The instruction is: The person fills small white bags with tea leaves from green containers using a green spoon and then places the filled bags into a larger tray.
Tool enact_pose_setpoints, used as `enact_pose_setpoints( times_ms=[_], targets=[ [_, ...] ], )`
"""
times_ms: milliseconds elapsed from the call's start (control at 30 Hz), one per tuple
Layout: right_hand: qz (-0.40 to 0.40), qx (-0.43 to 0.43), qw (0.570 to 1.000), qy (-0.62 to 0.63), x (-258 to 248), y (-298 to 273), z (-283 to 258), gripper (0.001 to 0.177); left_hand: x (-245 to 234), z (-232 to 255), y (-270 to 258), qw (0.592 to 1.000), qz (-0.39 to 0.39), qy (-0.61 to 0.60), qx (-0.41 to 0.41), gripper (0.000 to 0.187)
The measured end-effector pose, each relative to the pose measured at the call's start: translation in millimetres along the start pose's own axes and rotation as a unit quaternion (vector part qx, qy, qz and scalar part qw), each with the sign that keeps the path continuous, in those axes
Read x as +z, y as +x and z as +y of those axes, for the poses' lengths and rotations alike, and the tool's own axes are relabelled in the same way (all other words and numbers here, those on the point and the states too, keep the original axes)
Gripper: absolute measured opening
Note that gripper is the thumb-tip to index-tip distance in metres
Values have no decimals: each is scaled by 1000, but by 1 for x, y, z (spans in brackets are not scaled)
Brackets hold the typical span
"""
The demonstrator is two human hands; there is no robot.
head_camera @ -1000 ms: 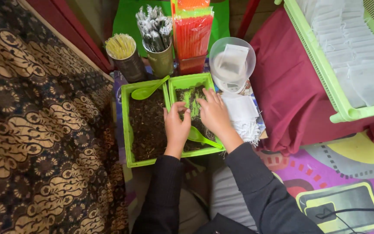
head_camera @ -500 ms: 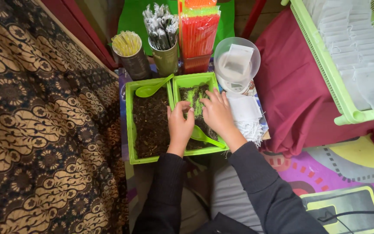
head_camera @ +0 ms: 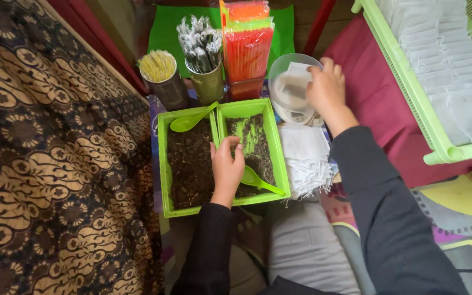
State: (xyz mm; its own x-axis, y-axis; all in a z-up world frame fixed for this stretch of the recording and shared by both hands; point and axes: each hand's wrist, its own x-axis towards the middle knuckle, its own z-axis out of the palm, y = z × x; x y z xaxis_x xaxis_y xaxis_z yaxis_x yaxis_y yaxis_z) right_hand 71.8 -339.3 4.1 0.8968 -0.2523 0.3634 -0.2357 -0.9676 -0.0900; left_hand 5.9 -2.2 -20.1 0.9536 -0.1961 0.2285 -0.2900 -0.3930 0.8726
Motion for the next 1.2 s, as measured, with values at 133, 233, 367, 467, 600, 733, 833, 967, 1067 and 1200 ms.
enact_pose_setpoints(
  times_ms=[133, 233, 367, 467, 600, 733, 833, 967, 1067, 1200],
  targets=[
    [27, -23, 996, -81, 31, 20, 38, 28, 1, -1, 0, 1000, -5, 4, -7, 16],
    [45, -36, 993, -107, 49, 31, 50, 23, 0, 1, 0, 1000, -9, 1, -14, 15],
    [46, -21, 993, -109, 50, 38, 49, 17, -3, 8, 0, 1000, -13, 5, -16, 16],
    [81, -46, 994, -53, 24, 39, 33, 8, -5, 14, 0, 1000, -13, 8, -18, 15],
    [114, -86, 975, 168, -27, 29, -6, 5, -3, 14, 1, 1000, -10, 11, -21, 17],
    [103, -120, 986, 48, -20, 28, -3, 11, -3, 12, -1, 1000, -3, 15, -6, 16],
    [12, -117, 988, -95, 20, 37, 30, 22, -5, 15, -2, 1000, -9, 9, -13, 15],
    [3, -108, 971, -212, 55, 42, 57, 9, -2, 7, 1, 1000, -4, 5, 2, 16],
    [-8, -104, 978, -179, 49, 42, 54, 12, 0, 0, 1, 1000, -6, 8, -1, 16],
    [-8, -145, 989, 30, -14, 33, 25, 28, 4, -7, 0, 1000, -5, 17, -1, 17]
  ],
)
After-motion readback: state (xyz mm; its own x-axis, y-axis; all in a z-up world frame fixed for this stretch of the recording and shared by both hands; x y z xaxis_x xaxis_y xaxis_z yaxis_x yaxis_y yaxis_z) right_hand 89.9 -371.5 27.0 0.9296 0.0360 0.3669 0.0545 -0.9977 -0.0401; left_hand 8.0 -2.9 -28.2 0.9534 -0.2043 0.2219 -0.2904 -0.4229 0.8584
